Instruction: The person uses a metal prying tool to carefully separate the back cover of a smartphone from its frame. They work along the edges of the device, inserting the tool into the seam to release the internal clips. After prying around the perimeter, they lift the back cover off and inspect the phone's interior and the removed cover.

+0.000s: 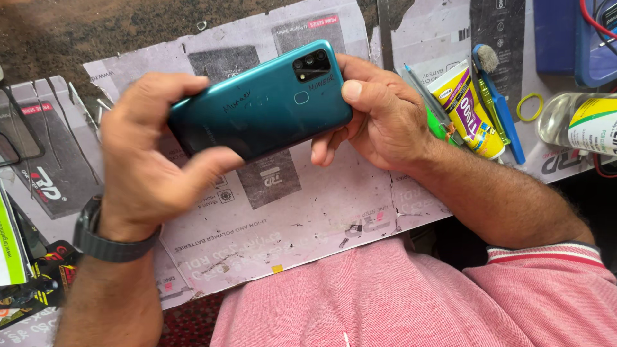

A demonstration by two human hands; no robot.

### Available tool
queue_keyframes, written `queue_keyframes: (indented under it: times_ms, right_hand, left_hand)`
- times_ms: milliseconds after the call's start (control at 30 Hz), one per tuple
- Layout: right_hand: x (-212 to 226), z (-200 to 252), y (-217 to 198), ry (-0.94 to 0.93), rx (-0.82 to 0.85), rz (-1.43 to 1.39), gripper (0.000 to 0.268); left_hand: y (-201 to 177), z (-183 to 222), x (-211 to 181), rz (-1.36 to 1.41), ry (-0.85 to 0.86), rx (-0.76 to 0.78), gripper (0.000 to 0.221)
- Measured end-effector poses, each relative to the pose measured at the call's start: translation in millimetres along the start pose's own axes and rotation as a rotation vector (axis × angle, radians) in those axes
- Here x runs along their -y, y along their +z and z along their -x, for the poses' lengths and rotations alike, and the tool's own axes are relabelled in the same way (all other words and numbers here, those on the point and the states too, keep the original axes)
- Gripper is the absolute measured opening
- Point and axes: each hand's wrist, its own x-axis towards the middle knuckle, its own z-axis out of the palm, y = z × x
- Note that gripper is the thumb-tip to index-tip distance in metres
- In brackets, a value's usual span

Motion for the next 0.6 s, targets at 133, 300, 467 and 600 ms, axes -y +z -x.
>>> queue_keyframes:
  times_ms: [133,300,467,600]
  right_hand:
    - [0.2,1.4,3.3,-0.016,-0.006,-0.029,0.075]
    - [0.5,4.1,2.2,-0.025,0.095,-0.040,0.075]
    - [-1.1,6.0,0.4,-0.038,0.069,-0.019,0.070]
    - [-4.4,6.0,-2.2,-0.058,0.090,-0.021,0.063]
  left_hand:
    - [9.2,-9.3,-16.4,-0.451,0.270,0.048,0.083]
    - [8.7,-12.1,-13.5,-0.414,0.268,0.109,0.074]
    - [-1.4,-3.5,-7.8,-0.353,0.162,0.205,0.075]
    - [-5.8,0.8,-6.4,-0.233,0.113,0.257,0.072]
